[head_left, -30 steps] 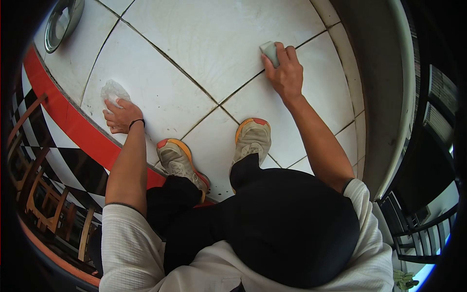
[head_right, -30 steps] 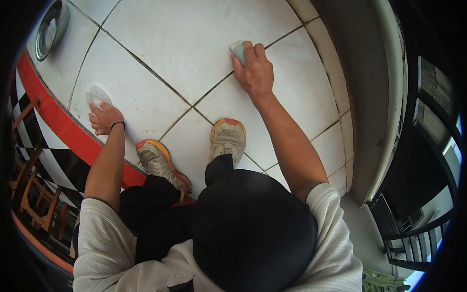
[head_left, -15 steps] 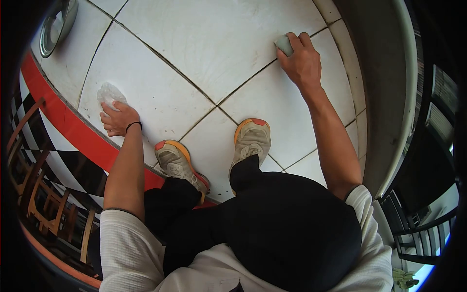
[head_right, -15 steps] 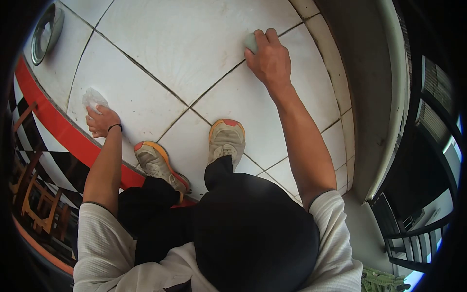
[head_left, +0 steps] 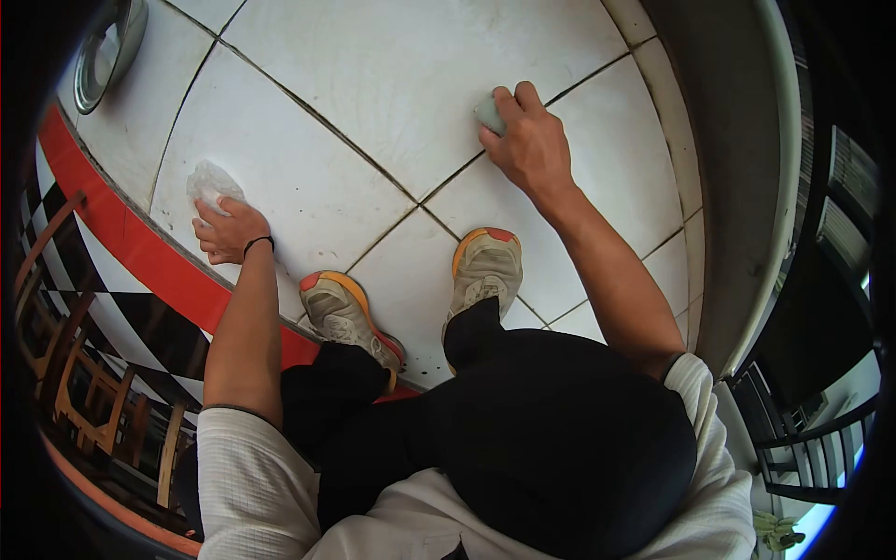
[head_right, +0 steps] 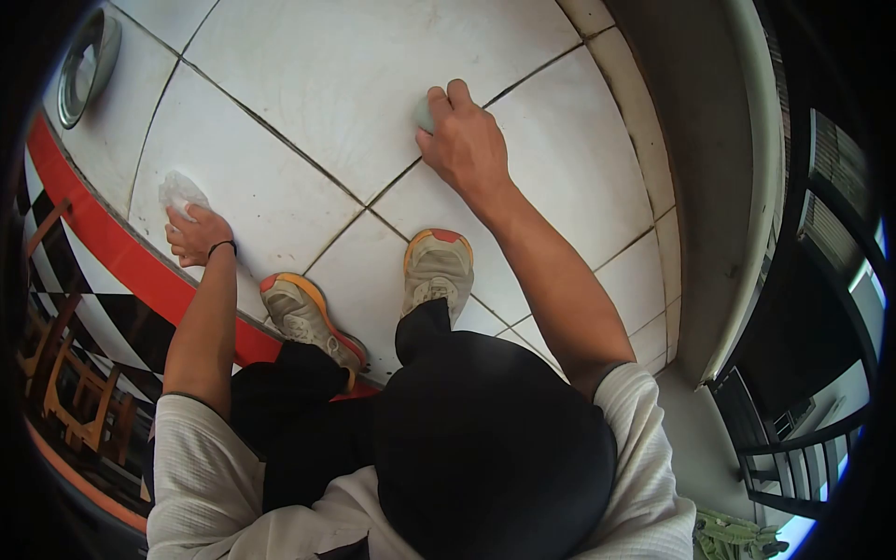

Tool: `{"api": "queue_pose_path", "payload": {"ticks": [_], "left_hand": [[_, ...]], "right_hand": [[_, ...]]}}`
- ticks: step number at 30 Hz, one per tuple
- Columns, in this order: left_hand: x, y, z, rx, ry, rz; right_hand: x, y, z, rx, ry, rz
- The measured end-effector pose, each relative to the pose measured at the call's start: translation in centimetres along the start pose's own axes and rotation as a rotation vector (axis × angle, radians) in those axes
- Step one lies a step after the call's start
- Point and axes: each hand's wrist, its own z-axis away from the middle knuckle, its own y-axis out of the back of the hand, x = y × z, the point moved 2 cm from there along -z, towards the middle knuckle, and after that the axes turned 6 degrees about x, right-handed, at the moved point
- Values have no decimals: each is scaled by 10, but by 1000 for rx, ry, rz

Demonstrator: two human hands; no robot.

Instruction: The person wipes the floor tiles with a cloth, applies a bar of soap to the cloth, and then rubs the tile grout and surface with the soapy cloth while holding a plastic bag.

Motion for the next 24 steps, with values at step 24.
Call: {"api": "queue_pose_path", "payload": {"ticks": [24], "left_hand": [[2,5,0,-47,12,-15]], "right_hand": [[115,35,-41,402,-95,100]]}}
